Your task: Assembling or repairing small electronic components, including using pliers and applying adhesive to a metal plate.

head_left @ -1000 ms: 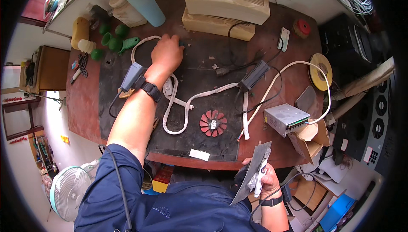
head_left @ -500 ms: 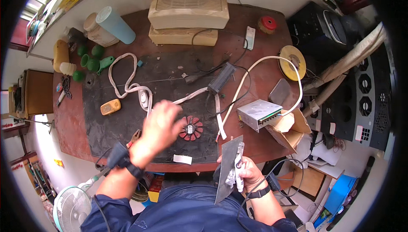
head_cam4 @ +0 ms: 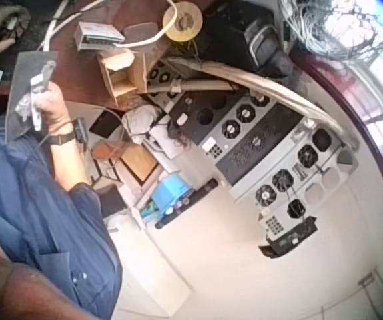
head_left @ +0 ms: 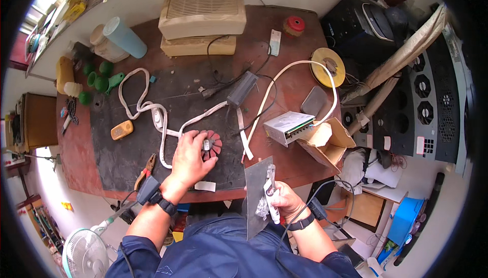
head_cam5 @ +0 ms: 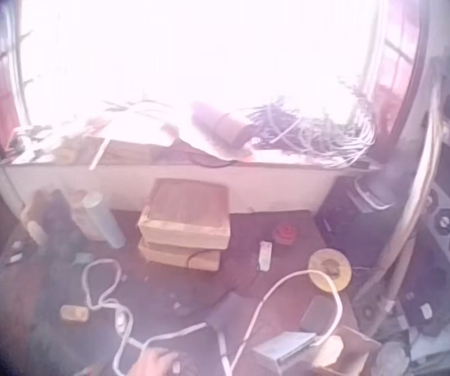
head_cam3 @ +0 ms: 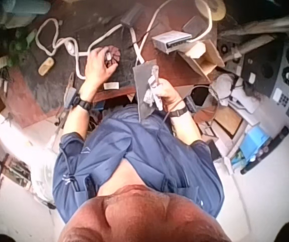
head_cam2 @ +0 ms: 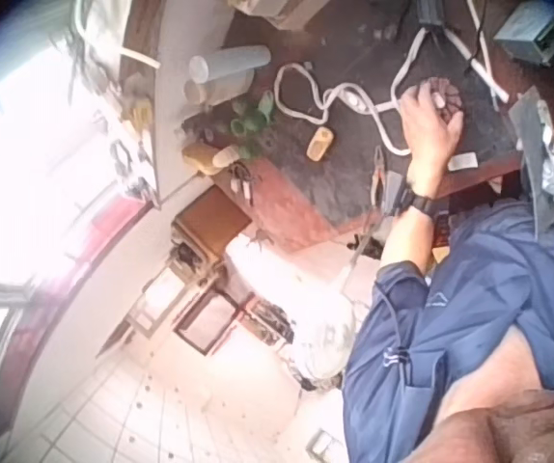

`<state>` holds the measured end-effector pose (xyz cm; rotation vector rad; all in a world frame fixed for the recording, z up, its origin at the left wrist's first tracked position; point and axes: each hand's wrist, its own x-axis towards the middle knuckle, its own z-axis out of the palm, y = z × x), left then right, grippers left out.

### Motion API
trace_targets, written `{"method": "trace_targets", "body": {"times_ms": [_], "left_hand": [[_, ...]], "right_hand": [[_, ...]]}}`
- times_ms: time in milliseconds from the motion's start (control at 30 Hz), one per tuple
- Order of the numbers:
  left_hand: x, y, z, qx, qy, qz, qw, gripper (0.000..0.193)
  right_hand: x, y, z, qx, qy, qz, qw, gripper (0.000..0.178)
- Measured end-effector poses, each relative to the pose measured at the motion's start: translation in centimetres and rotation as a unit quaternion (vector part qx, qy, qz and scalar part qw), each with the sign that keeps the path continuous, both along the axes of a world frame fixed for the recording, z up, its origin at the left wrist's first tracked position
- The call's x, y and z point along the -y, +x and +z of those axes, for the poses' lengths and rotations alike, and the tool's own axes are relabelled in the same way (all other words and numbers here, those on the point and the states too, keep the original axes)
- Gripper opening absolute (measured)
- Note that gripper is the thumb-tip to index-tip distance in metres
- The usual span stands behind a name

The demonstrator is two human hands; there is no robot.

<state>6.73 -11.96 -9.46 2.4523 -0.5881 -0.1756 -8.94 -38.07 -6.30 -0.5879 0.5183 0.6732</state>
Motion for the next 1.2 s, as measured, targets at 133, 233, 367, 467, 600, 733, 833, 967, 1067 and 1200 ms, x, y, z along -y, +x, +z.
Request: {"method": "trace_targets", "body": {"times_ms": [133,233,367,467,600,733,833,967,1067,1200], "left_hand": [[-1.1,0.0,1.3,-0.397,-0.363,0.167,0.826,0.053],[-1.9,-0.1,3.6,-0.518,-0.593,0.146,0.598,0.061],[-2.4,-1.8,5.5,-0.516,-0.673,0.112,0.517,0.071],[-2.9,-3.1,6.6,-0.5,-0.674,0.119,0.531,0.056],[-3.5,-4.7,7.6,-0.473,-0.656,0.19,0.556,0.044],[-5.2,-6.9,8.3,-0.436,-0.659,0.233,0.567,0.042],[-6.9,-8.7,8.4,-0.4,-0.653,0.263,0.587,0.041],[-9.1,-11.3,8.4,-0.368,-0.659,0.284,0.592,0.038],[-10.7,-13.3,8.4,-0.349,-0.669,0.296,0.585,0.039],[-13.5,-17.0,7.5,-0.348,-0.675,0.3,0.578,0.039]], "right_hand": [[0.3,-0.1,-0.2,0.018,-0.012,-0.009,1.0,0.083],[0.5,0.1,0.3,0.019,0.017,-0.025,0.999,0.081],[0.1,1.0,0.7,0.027,0.017,-0.002,0.999,0.081],[0.0,1.6,0.5,0.043,0.027,0.036,0.998,0.082],[-1.0,3.1,2.2,0.061,0.022,0.063,0.996,0.084],[-1.1,3.6,2.3,0.092,0.027,0.121,0.988,0.082],[-1.9,3.3,2.5,0.117,0.033,0.086,0.989,0.08],[-2.9,1.8,3.2,0.12,-0.003,0.043,0.992,0.085],[-3.7,0.5,3.3,0.126,-0.017,0.031,0.991,0.086],[-4.7,-2.2,3.2,0.12,-0.032,-0.011,0.992,0.089]]}}
